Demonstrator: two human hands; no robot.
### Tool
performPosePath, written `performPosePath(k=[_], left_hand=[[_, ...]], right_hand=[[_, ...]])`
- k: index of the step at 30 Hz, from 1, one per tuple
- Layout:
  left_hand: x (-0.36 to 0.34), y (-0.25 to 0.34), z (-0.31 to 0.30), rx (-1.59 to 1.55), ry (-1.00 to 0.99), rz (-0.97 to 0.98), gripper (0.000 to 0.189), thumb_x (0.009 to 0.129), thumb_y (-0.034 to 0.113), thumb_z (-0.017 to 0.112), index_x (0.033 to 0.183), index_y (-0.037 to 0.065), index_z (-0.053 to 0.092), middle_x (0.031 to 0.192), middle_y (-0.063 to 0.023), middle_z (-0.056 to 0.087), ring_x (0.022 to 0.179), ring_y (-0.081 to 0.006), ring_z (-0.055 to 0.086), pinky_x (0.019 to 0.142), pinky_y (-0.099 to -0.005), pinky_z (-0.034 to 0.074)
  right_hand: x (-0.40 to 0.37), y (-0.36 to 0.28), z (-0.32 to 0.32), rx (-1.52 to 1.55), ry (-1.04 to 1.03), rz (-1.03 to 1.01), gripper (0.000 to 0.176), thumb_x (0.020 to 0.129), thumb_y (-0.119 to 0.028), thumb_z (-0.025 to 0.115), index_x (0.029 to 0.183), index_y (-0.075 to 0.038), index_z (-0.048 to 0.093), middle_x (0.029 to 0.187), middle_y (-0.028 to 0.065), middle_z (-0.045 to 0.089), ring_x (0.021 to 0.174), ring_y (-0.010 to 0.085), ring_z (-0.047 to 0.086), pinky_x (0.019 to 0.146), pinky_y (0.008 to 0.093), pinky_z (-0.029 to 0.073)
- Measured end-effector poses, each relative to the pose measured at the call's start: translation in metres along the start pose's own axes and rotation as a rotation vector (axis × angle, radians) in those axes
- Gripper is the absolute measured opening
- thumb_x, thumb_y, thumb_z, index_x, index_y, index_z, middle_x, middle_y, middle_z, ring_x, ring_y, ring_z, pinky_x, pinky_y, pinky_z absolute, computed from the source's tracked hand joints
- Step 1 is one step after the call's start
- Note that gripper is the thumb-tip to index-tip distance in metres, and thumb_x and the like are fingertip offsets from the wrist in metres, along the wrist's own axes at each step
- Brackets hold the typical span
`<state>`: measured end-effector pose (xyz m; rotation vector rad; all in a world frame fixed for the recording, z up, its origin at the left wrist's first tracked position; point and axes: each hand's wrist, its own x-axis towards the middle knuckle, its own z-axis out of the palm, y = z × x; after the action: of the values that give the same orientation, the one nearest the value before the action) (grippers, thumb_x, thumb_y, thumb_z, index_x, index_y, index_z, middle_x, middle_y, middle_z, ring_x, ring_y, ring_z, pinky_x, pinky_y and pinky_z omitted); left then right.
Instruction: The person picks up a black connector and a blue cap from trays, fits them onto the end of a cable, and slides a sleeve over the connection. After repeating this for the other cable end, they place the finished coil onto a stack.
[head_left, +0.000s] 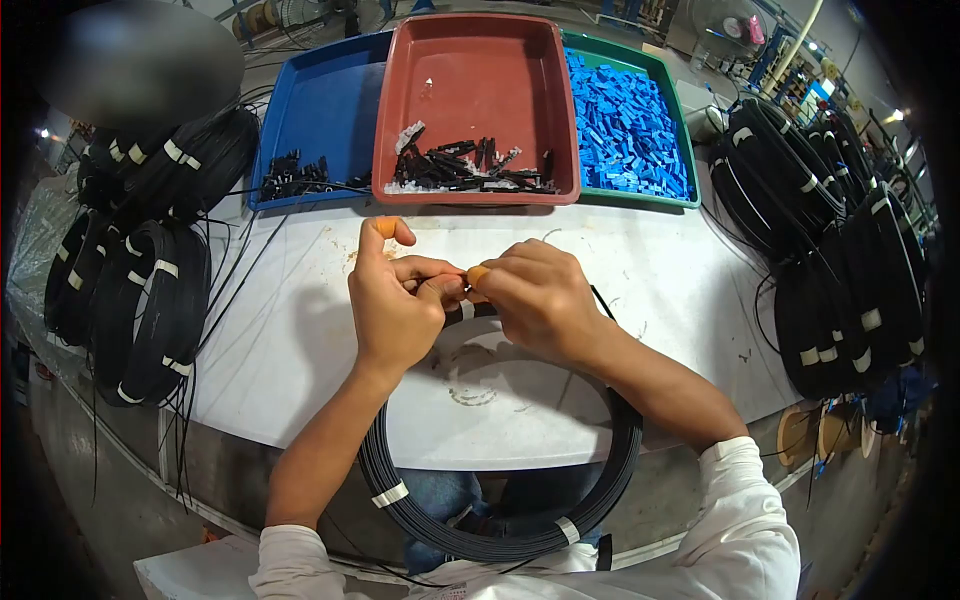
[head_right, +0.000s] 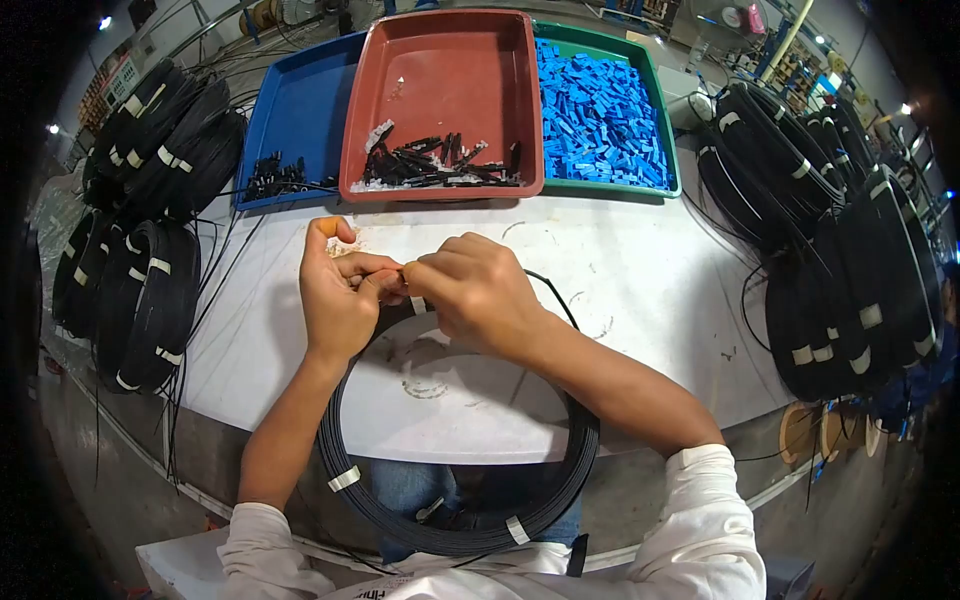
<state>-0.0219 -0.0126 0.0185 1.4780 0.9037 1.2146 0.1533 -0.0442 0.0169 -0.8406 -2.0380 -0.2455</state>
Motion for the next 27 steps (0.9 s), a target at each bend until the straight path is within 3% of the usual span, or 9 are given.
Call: performPosePath(k=[4,5,7,10,12,18,21,25,27], left_hand=[[-0.005,0.0,0.007,-0.012,0.032,0.063,0.037,0.081,-0.014,0.066,0.099,0.003,0.038,0.075,-0.0141,0.072,0.066,-0.017,0.072,0.062,-0.0263,0.057],[-0.007,-0.007,0.005,0.181,0.051,0.275,0.039,0.081,-0.016,0.064,0.101,0.002,0.036,0.078,-0.0146,0.072,0.069,-0.018,0.072,0.065,-0.0262,0.058],[-0.01,-0.009,0.003,0.38,0.066,0.489,0.042,0.081,-0.018,0.062,0.103,0.002,0.033,0.081,-0.0151,0.072,0.071,-0.019,0.072,0.067,-0.0261,0.059],[-0.005,-0.014,0.003,0.479,0.135,0.955,0.034,0.079,-0.01,0.07,0.093,0.001,0.042,0.078,-0.0105,0.074,0.067,-0.0217,0.073,0.06,-0.0267,0.056],[-0.005,-0.013,0.001,0.449,0.13,0.834,0.035,0.079,-0.01,0.07,0.095,0.001,0.041,0.078,-0.0104,0.074,0.067,-0.0206,0.073,0.059,-0.0269,0.056],[-0.003,-0.002,0.001,0.006,-0.017,0.043,0.05,0.083,-0.018,0.062,0.108,0.005,0.026,0.082,-0.0171,0.072,0.068,-0.0188,0.07,0.065,-0.0237,0.056],[-0.005,-0.014,0.004,0.251,0.097,0.488,0.039,0.078,-0.016,0.065,0.099,0.002,0.037,0.079,-0.0153,0.072,0.066,-0.0211,0.073,0.058,-0.0298,0.059],[-0.008,-0.003,0.003,0.539,0.09,0.953,0.032,0.076,-0.017,0.063,0.094,0.0,0.043,0.083,-0.0141,0.073,0.068,-0.0245,0.074,0.059,-0.0299,0.059],[-0.003,-0.001,0.003,0.448,0.059,1.188,0.026,0.076,-0.015,0.065,0.09,-0.001,0.048,0.085,-0.0115,0.074,0.069,-0.0237,0.074,0.061,-0.0286,0.058]], right_hand=[[0.001,-0.008,-0.01,-0.04,-0.065,0.003,0.018,0.068,0.0,0.073,0.082,-0.001,0.062,0.069,0.0064,0.065,0.062,0.017,0.06,0.058,0.032,0.046],[0.003,-0.01,-0.01,-0.037,-0.066,0.004,0.018,0.068,0.0,0.073,0.082,-0.001,0.062,0.069,0.0064,0.065,0.062,0.017,0.06,0.058,0.032,0.046],[0.006,-0.013,-0.009,0.779,-0.059,0.871,0.016,0.077,0.001,0.078,0.082,0.004,0.063,0.075,0.0084,0.071,0.066,0.0104,0.063,0.056,0.0287,0.048],[0.008,-0.004,-0.014,0.855,-0.093,0.866,0.016,0.08,0.0,0.08,0.083,0.004,0.064,0.077,0.0102,0.072,0.068,0.0103,0.065,0.056,0.0281,0.05],[0.006,-0.006,-0.015,0.843,-0.092,0.797,0.015,0.079,0.002,0.079,0.083,0.003,0.064,0.075,0.0101,0.071,0.065,0.0125,0.066,0.056,0.0288,0.051],[0.0,-0.002,-0.004,0.022,0.039,0.006,0.026,0.058,0.01,0.067,0.079,-0.005,0.064,0.072,0.0084,0.067,0.065,0.0275,0.061,0.055,0.0398,0.048],[-0.001,-0.009,-0.011,0.107,-0.028,0.197,0.022,0.064,0.013,0.063,0.079,-0.004,0.066,0.073,0.0095,0.068,0.065,0.0234,0.065,0.056,0.0343,0.05],[0.007,0.002,-0.021,1.202,-0.176,0.971,0.013,0.079,0.015,0.064,0.084,0.003,0.067,0.079,0.0138,0.073,0.071,0.013,0.069,0.063,0.0257,0.055],[0.008,0.004,-0.024,1.259,-0.213,0.972,0.009,0.08,0.012,0.068,0.083,0.004,0.066,0.079,0.0127,0.073,0.073,0.0142,0.07,0.063,0.0277,0.055]])
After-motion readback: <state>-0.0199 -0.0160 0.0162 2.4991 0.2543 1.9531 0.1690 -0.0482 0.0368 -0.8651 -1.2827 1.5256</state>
